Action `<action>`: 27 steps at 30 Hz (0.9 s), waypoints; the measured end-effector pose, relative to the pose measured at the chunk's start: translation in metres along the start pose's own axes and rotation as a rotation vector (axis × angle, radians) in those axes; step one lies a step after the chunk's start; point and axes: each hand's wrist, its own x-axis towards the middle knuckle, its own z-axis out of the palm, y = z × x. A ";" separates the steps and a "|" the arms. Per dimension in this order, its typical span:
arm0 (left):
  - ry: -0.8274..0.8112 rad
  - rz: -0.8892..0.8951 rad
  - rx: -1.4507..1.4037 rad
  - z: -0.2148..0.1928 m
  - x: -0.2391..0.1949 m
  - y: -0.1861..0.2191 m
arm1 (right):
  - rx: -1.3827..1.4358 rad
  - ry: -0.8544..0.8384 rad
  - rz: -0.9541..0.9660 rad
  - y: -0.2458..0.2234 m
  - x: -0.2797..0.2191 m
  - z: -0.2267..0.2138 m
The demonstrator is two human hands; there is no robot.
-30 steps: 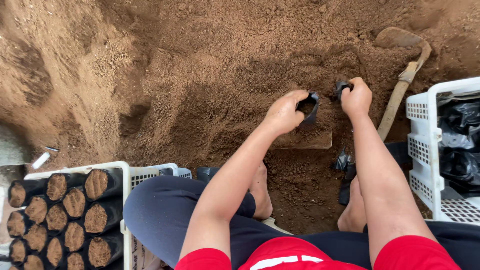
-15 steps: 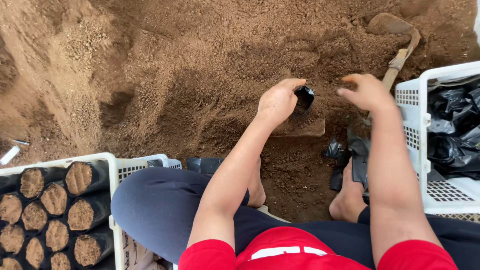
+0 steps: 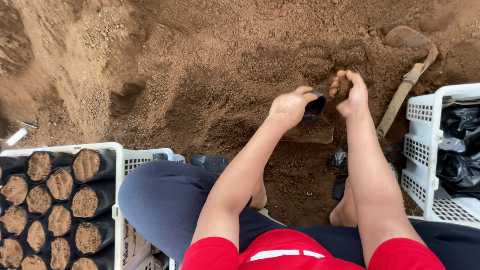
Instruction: The person fills black plastic nursery bags with soil from a large pile using a small hoe and hands, then places the filled bags into a white crate. The person then uses a small wooden tool to make a hole in the center of the soil in each bag.
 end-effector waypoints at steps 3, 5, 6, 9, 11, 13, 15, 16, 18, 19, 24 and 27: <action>0.185 0.089 -0.162 0.009 0.001 -0.007 | 0.233 -0.178 -0.079 -0.015 -0.031 0.030; 0.197 0.079 -0.264 0.006 0.002 -0.010 | 0.192 -0.266 -0.156 -0.020 -0.050 0.055; 0.150 0.050 -0.288 0.002 0.003 -0.010 | 0.110 -0.308 -0.205 -0.021 -0.060 0.065; 0.066 -0.044 -0.310 -0.010 0.000 -0.007 | -0.127 -0.455 -0.360 -0.031 -0.076 0.079; 0.091 -0.065 -0.353 -0.020 -0.005 -0.007 | -0.258 -0.416 -0.445 -0.033 -0.072 0.077; 0.184 -0.043 -0.438 -0.031 -0.011 -0.011 | -0.365 -0.228 -0.511 -0.036 -0.053 0.065; 0.159 -0.166 -0.460 -0.041 -0.017 -0.011 | -0.798 -0.001 -0.452 -0.026 -0.024 0.048; 0.148 -0.225 -0.469 -0.046 -0.019 -0.011 | -1.008 0.116 -0.417 -0.018 -0.010 0.037; 0.208 -0.259 -0.430 -0.050 -0.025 -0.008 | -1.200 -0.013 -0.344 0.013 0.014 0.015; 0.240 -0.276 -0.410 -0.051 -0.028 -0.006 | -1.326 0.005 -0.359 0.028 0.026 0.007; 0.175 -0.358 -0.335 -0.036 -0.038 0.004 | -1.064 0.058 -0.138 0.042 0.052 -0.008; 0.108 -0.362 -0.322 -0.024 -0.039 0.006 | -0.266 0.073 0.007 0.010 0.029 0.006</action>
